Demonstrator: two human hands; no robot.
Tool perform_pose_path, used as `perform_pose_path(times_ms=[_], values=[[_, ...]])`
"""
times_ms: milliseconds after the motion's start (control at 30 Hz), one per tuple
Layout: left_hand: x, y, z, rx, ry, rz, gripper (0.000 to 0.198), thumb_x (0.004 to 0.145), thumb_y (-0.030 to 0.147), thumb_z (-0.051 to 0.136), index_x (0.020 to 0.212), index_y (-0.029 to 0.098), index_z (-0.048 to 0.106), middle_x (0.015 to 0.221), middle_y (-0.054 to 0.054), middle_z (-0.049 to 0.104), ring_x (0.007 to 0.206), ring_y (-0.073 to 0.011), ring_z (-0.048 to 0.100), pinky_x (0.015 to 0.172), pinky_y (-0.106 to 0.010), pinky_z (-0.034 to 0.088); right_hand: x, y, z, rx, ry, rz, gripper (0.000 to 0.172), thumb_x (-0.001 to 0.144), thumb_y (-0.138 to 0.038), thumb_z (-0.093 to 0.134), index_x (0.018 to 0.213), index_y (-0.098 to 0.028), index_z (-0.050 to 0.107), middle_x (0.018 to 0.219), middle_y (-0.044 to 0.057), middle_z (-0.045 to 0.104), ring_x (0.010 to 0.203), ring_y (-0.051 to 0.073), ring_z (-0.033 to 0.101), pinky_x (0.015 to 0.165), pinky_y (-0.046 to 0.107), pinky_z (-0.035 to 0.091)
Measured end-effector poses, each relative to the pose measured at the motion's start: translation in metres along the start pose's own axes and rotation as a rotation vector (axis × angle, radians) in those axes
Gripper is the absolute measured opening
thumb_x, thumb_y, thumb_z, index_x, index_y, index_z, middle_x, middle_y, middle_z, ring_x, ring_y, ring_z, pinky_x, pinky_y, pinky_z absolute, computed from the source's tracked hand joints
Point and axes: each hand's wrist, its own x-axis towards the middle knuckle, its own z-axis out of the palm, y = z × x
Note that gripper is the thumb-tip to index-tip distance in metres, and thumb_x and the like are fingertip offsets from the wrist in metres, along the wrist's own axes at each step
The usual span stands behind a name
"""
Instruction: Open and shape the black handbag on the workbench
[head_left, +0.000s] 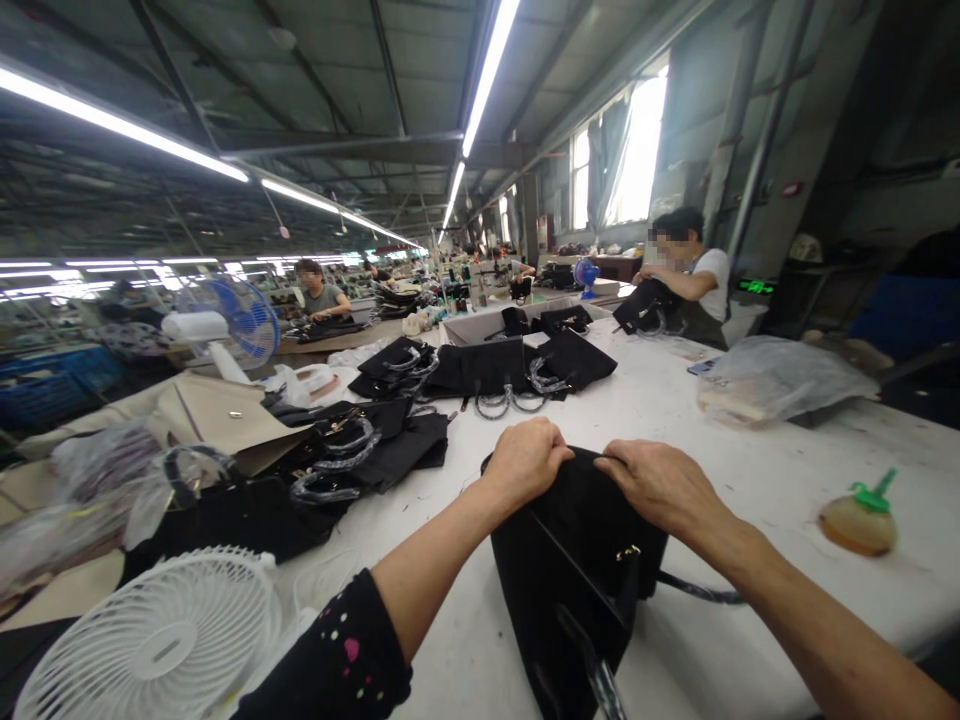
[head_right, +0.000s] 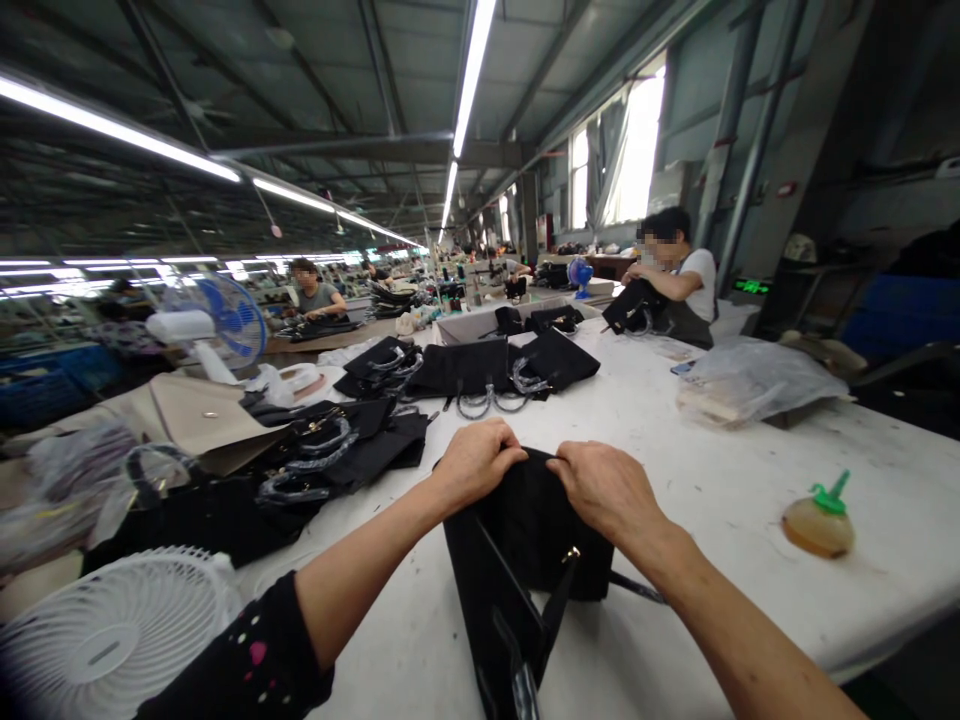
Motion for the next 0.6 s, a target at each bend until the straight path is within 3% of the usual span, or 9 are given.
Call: perform_pose_path(times_ms=[167,333,600], values=[[-0.007,-0.009,-0.005,-0.069,0.014,-0.003,0.014,0.077,0.034,0.065,0.077,0.020,0.065,0.084,-0.002,0.065,0.079,-0.0176,0.059,0.068,-0.028,0.042,0.010,-0.014,0.002,0.052,0.024,-0.043,0.030,0.093,-0.039,0.043,0.081,-0.024,0.066,0.081,0.003,0.070,0.076,0.019,0.062,0.059,0.028,0.030],[-0.019,-0.022,-0.018,-0.190,0.035,-0.040,0.005,0.072,0.022,0.068,0.073,0.019,0.065,0.085,-0.001,0.066,0.083,-0.0163,0.059,0.076,-0.027,0.044,0.018,-0.004,0.013,0.151,0.046,-0.012,0.026,0.091,-0.042,0.046,0.086,-0.029,0.068,0.084,-0.001,0.071,0.078,0.018,0.062,0.060,0.028,0.031],[-0.019,-0.022,-0.024,-0.180,0.024,-0.116,0.007,0.074,0.022,0.064,0.070,0.017,0.066,0.080,-0.003,0.067,0.079,-0.0163,0.060,0.072,-0.027,0.043,0.019,0.001,0.014,0.209,0.031,-0.012,0.025,0.090,-0.042,0.047,0.085,-0.030,0.068,0.083,-0.002,0.071,0.077,0.018,0.062,0.061,0.028,0.033]])
